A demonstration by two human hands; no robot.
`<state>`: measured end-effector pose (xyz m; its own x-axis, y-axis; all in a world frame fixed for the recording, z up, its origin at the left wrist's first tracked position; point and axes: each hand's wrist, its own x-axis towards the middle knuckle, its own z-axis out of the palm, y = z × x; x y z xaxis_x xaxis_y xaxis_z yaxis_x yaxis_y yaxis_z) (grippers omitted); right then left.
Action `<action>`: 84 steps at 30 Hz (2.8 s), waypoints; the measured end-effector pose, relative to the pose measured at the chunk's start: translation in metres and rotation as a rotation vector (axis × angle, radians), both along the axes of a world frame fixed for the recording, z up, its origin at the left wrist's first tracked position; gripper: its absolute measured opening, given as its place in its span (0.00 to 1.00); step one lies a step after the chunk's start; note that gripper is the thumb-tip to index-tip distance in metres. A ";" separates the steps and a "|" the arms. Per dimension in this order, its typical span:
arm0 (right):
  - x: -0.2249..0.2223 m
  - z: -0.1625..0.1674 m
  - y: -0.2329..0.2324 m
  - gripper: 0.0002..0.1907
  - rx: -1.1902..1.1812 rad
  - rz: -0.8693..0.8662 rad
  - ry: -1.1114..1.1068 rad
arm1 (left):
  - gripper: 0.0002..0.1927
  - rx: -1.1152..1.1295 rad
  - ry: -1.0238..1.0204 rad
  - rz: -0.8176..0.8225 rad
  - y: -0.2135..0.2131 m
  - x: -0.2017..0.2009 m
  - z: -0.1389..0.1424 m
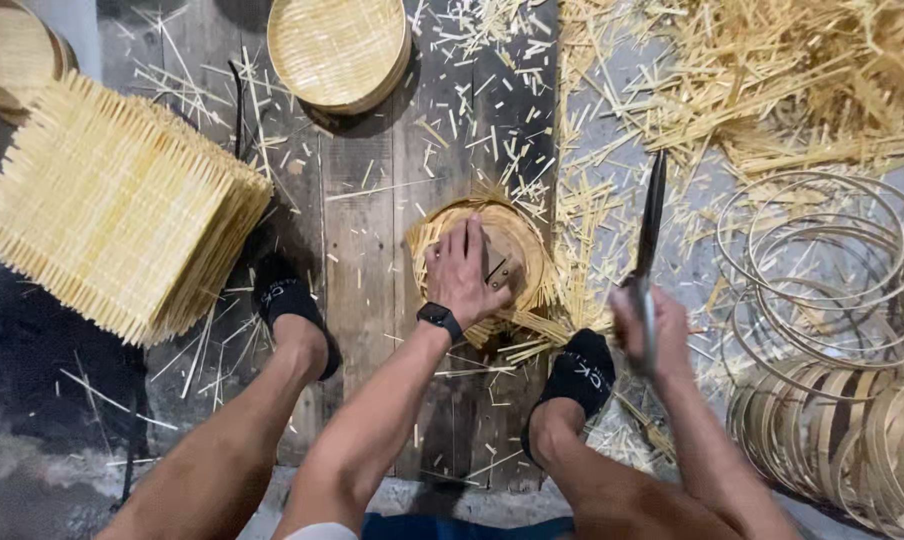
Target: The person sits on the floor and trims excess bamboo sticks from woven bamboo mats using shears. They press a woven mat over a round wooden form, cut off the protruding stick ends around the edge, fit a bamboo ring over the trimmed mat, and set the finished round piece aside with other completed pieces.
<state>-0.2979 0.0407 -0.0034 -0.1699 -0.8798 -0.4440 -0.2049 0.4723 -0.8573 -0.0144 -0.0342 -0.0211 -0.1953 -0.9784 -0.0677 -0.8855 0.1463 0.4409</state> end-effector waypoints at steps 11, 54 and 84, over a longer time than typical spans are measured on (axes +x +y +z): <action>0.070 0.028 -0.032 0.26 0.559 0.260 0.199 | 0.66 0.048 -0.034 0.107 0.005 -0.003 0.007; -0.013 -0.043 -0.063 0.20 -0.226 0.659 1.103 | 0.50 0.045 0.201 -0.071 0.014 -0.019 0.023; -0.019 -0.058 -0.087 0.28 -0.093 0.875 1.215 | 0.60 0.079 0.076 -0.307 0.023 -0.011 0.015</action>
